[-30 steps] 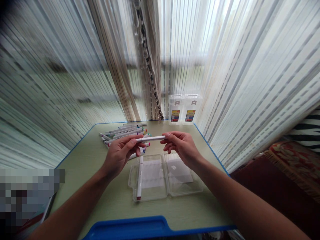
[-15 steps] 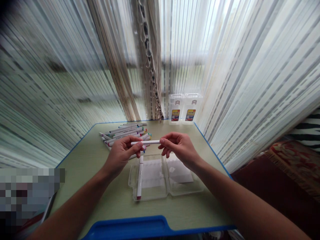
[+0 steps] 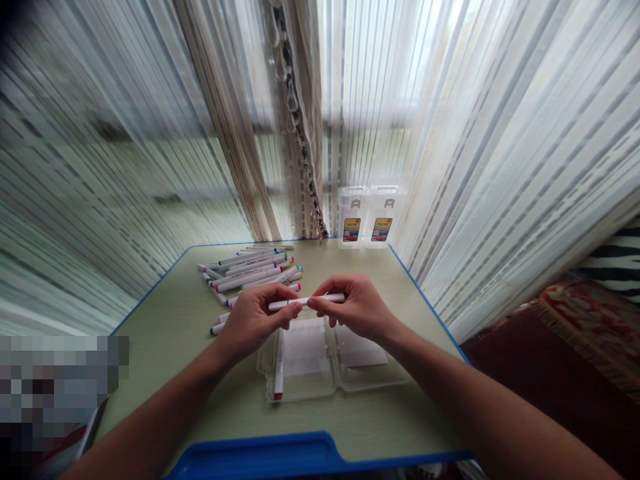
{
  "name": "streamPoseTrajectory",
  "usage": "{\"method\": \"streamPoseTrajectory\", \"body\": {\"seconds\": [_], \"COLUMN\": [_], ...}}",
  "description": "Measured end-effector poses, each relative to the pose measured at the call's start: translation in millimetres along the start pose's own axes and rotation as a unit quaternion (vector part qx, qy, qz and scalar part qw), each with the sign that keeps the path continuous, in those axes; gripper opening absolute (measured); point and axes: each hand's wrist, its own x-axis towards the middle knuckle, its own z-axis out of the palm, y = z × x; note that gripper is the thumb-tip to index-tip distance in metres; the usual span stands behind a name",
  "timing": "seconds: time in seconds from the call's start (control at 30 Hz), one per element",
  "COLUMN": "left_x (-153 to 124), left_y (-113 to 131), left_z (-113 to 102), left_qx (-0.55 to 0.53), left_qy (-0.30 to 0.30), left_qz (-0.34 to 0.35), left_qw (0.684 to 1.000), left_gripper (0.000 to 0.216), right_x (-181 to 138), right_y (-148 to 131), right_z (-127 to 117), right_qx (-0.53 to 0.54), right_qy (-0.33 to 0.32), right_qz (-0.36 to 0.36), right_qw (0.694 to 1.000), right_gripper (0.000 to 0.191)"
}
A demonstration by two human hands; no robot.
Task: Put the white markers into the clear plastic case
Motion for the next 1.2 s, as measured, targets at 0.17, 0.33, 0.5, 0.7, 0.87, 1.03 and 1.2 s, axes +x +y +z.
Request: {"method": "streamPoseTrajectory", "body": {"seconds": [0.17, 0.33, 0.5, 0.7, 0.87, 1.03, 1.2], "left_x": [-2.1, -1.5, 0.4, 4.5, 7.0, 8.6, 8.5], "left_y": [2.3, 3.7, 2.6, 4.1, 3.0, 0.3, 1.0], "left_z": [2.8, 1.8, -0.9, -8.5, -14.1, -15.4, -15.9], "left_qx": [0.023, 0.024, 0.027, -0.004, -0.061, -0.151, -0.209], "left_qy": [-0.017, -0.013, -0.009, 0.013, 0.035, 0.047, 0.055], "left_qz": [0.008, 0.02, 0.02, 0.016, 0.002, -0.024, -0.034], "left_qw": [1.0, 0.999, 0.999, 1.0, 0.997, 0.987, 0.976], "left_gripper": [0.025, 0.025, 0.024, 0.024, 0.025, 0.026, 0.025], "right_x": [-1.9, -1.1, 0.1, 1.4, 2.6, 2.6, 3.2], "right_y": [1.1, 0.4, -2.6, -0.9, 1.5, 1.0, -0.5], "right_z": [0.9, 0.5, 0.4, -2.8, -5.9, -7.2, -7.1], "right_qx": [-0.085, -0.106, -0.07, 0.025, 0.116, 0.221, 0.27], "right_qy": [0.014, 0.024, 0.018, 0.007, 0.019, 0.009, 0.002], "right_qz": [-0.029, -0.054, -0.022, 0.007, 0.006, 0.01, 0.011], "right_qw": [0.996, 0.993, 0.997, 1.0, 0.993, 0.975, 0.963], "right_gripper": [0.028, 0.025, 0.028, 0.033, 0.032, 0.03, 0.03]}}
